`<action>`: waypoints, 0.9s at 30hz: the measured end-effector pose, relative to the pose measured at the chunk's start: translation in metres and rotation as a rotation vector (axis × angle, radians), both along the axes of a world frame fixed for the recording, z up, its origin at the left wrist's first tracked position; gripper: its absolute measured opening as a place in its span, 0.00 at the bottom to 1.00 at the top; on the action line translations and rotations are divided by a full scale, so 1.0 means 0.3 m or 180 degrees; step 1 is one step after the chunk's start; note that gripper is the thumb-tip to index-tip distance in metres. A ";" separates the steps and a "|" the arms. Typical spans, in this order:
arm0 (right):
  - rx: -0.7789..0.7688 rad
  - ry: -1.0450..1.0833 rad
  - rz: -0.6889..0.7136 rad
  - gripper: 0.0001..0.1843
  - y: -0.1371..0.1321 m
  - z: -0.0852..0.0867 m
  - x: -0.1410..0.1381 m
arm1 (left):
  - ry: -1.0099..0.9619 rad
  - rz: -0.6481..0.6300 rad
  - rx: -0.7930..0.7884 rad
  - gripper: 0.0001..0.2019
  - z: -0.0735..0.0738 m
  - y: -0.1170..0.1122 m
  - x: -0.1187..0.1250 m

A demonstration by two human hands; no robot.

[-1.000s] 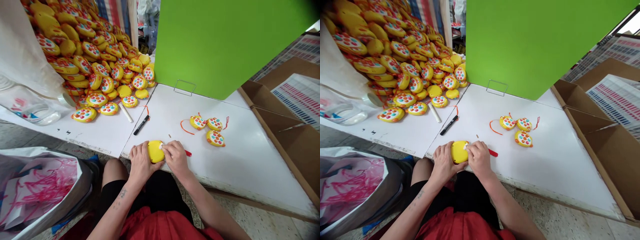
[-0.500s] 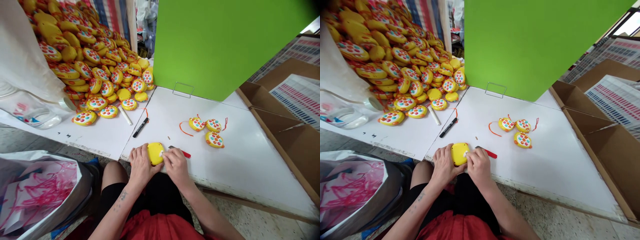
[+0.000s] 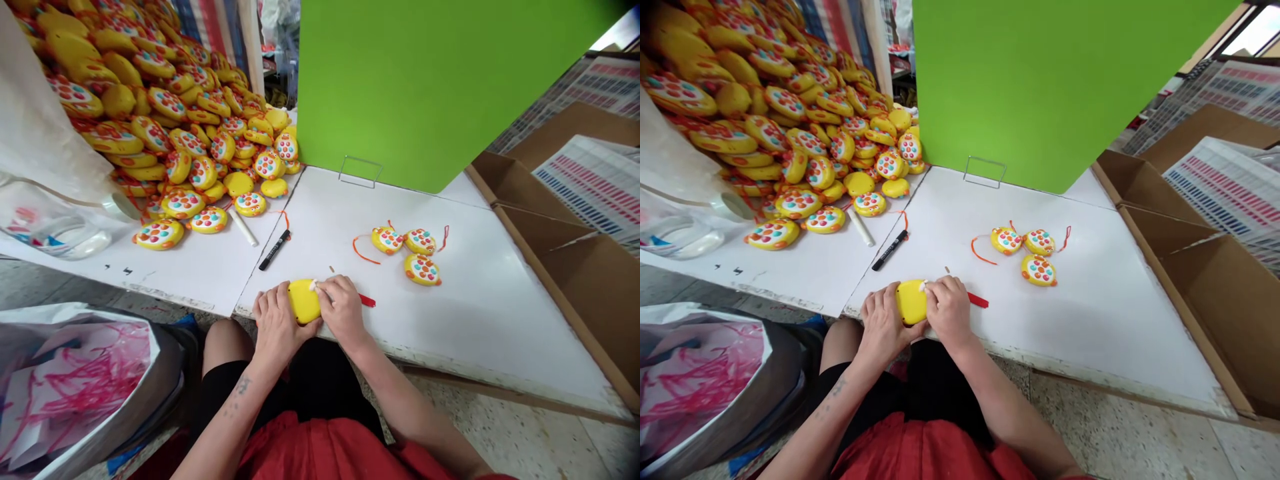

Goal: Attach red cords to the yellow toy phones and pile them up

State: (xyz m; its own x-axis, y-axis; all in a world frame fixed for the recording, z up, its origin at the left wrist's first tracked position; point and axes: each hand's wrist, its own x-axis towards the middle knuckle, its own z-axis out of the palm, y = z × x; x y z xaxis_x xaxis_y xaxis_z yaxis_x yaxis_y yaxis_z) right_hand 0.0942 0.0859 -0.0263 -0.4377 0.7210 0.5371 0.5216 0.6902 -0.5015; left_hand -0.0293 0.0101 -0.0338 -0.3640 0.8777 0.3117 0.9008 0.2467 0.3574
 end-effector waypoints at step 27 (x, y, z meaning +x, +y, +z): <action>-0.0016 -0.0128 0.0047 0.10 0.026 0.001 0.002 | 0.0083 -0.0016 -0.0011 0.42 -0.003 0.003 0.000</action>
